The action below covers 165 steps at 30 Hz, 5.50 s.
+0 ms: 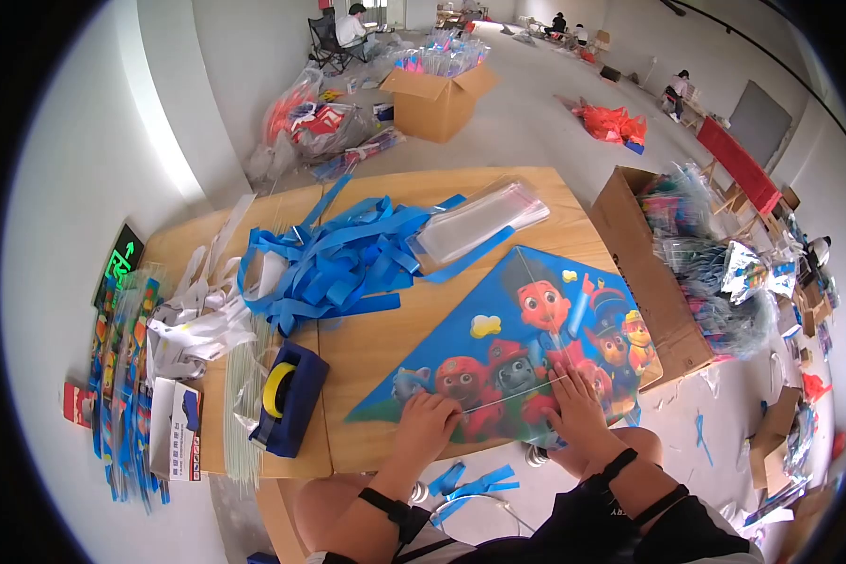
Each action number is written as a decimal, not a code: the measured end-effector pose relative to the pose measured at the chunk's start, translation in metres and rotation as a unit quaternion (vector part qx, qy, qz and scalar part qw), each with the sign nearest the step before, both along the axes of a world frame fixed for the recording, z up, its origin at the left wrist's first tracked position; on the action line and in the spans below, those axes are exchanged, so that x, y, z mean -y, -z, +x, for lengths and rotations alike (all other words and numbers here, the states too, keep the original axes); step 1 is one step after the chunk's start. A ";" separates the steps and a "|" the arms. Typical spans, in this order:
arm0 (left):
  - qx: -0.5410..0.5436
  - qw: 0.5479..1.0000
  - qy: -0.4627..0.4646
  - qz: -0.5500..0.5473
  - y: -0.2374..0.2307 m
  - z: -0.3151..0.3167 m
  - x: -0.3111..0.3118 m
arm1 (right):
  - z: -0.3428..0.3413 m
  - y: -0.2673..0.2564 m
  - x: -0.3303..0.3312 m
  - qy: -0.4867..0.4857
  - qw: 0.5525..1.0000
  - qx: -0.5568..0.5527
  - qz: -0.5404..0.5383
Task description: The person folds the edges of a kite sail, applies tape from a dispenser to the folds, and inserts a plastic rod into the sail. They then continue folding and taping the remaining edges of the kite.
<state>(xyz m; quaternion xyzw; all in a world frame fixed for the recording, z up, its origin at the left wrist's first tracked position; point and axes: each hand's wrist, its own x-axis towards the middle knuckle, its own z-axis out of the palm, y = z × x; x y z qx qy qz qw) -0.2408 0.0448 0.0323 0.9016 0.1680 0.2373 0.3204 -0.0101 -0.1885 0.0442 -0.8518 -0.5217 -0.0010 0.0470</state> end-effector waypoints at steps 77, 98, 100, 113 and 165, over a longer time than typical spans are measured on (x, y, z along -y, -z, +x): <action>-0.153 0.977 -0.122 0.085 0.020 -0.020 -0.008 | -0.091 0.022 -0.219 -0.011 0.975 -0.141 0.173; -0.150 0.979 -0.118 0.069 0.017 -0.025 -0.009 | -0.096 0.026 -0.233 0.085 0.967 -0.162 0.177; -0.158 0.978 -0.117 0.072 0.015 -0.025 -0.009 | -0.086 0.026 -0.232 0.119 0.962 -0.164 0.180; -0.164 0.976 -0.119 0.076 0.014 -0.026 -0.009 | -0.078 0.035 -0.231 0.118 0.953 -0.154 0.233; -0.170 0.973 -0.120 0.095 0.012 -0.032 -0.012 | -0.047 0.031 -0.211 -0.032 0.984 -0.026 0.171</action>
